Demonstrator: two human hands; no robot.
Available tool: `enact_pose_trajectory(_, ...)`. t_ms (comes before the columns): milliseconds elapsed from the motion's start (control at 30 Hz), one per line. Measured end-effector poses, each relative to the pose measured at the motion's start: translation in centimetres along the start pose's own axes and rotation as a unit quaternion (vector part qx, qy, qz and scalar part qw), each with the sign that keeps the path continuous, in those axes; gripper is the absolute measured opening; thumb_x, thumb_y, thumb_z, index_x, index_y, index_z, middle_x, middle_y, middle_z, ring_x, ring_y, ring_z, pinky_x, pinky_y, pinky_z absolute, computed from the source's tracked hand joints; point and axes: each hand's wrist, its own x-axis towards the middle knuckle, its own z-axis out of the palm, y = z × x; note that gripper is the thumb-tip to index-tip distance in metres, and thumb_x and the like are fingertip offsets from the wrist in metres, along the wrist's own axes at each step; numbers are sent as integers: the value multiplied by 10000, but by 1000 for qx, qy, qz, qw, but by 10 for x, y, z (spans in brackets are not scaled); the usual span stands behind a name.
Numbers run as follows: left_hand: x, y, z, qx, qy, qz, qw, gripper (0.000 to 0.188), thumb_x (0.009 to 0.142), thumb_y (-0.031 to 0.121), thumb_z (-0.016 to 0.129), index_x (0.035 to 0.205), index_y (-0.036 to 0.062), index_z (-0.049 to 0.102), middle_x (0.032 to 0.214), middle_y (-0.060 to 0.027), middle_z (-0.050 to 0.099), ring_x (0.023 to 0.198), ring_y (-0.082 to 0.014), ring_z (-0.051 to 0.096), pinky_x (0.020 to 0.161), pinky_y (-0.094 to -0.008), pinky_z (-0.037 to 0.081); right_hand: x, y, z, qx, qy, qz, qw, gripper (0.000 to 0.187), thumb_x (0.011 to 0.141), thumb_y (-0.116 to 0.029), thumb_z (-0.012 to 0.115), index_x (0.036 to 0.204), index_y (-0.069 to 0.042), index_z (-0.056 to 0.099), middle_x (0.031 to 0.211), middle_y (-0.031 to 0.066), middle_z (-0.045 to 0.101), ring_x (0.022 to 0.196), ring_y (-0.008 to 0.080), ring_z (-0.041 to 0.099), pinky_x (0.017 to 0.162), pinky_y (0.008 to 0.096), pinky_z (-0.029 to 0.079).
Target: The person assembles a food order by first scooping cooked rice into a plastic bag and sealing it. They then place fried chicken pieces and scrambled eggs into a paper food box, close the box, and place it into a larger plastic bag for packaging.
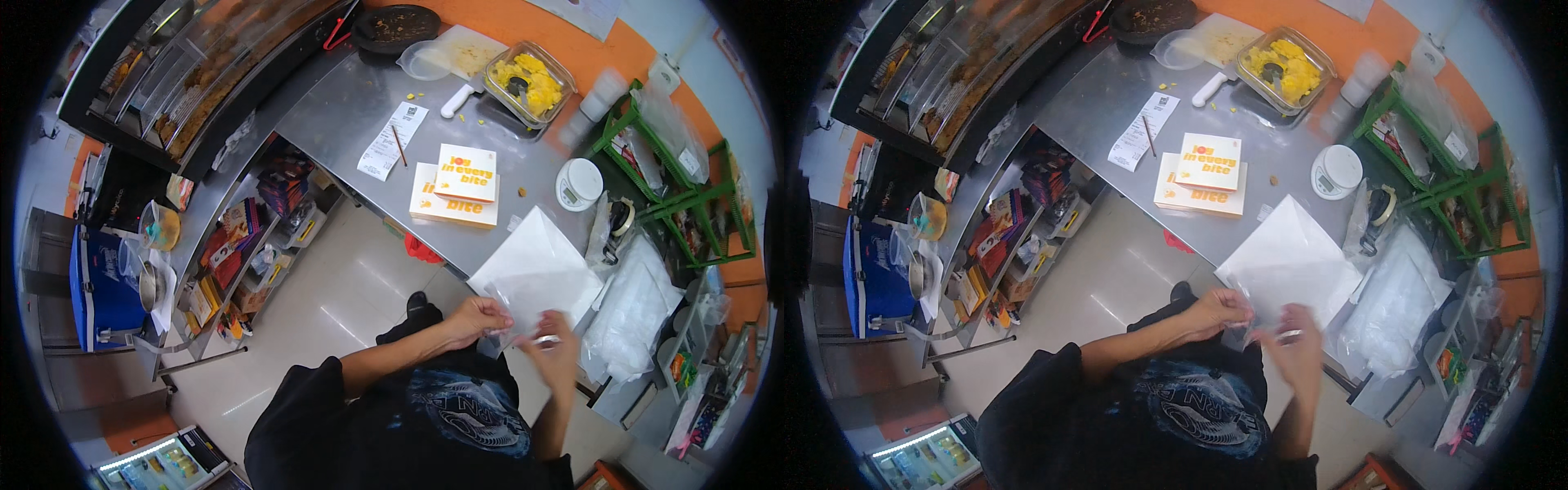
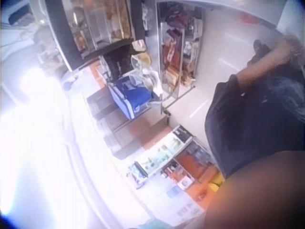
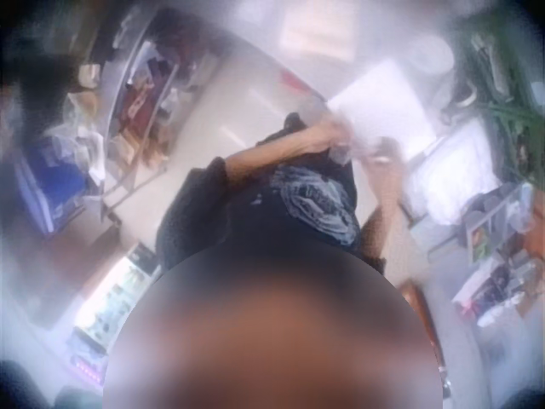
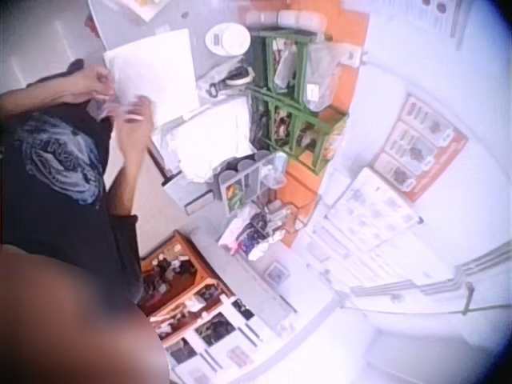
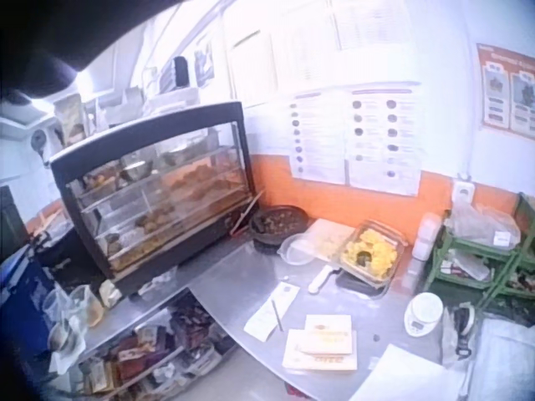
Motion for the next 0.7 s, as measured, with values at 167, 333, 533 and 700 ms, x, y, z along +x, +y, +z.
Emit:
enact_pose_trajectory(167, -35, 22, -5, -47, -62, -27, 997, 270, 841, 87, 841, 1077, 75, 709, 956, -23, 703, 850, -133, 671, 608, -292, 532, -7, -15, 82, 155, -77, 139, 975, 219, 861, -23, 766, 1009, -6, 606, 971, 91, 667, 774, 147, 664, 655, 295, 574)
enact_pose_trajectory(333, -59, 44, -19, 250, -19, 125, 960, 254, 868, 36, 772, 729, 114, 574, 718, 47, 533, 687, -54, 485, 577, -258, 415, -14, -8, 86, 454, 114, 187, 863, 73, 950, 0, 611, 918, -37, 556, 916, 65, 654, 743, 160, 653, 624, 288, 573)
enact_pose_trajectory(533, -93, 90, -63, 276, 268, 248, 889, 447, 865, 9, 745, 630, 101, 376, 645, 63, 398, 624, -54, 370, 540, -273, 330, 13, 12, 62, 606, 166, 172, 759, 66, 993, -39, 554, 974, -85, 511, 758, -14, 502, 599, 88, 477, 497, 231, 419)
enact_pose_trajectory(700, -92, 105, -23, 671, 358, 452, 467, 244, 798, 91, 807, 906, 53, 592, 772, -62, 607, 716, -226, 614, 677, -372, 492, 42, -23, 73, 301, 54, -46, 951, 148, 951, 11, 597, 1005, -88, 502, 731, -36, 480, 562, 57, 399, 480, 229, 279)
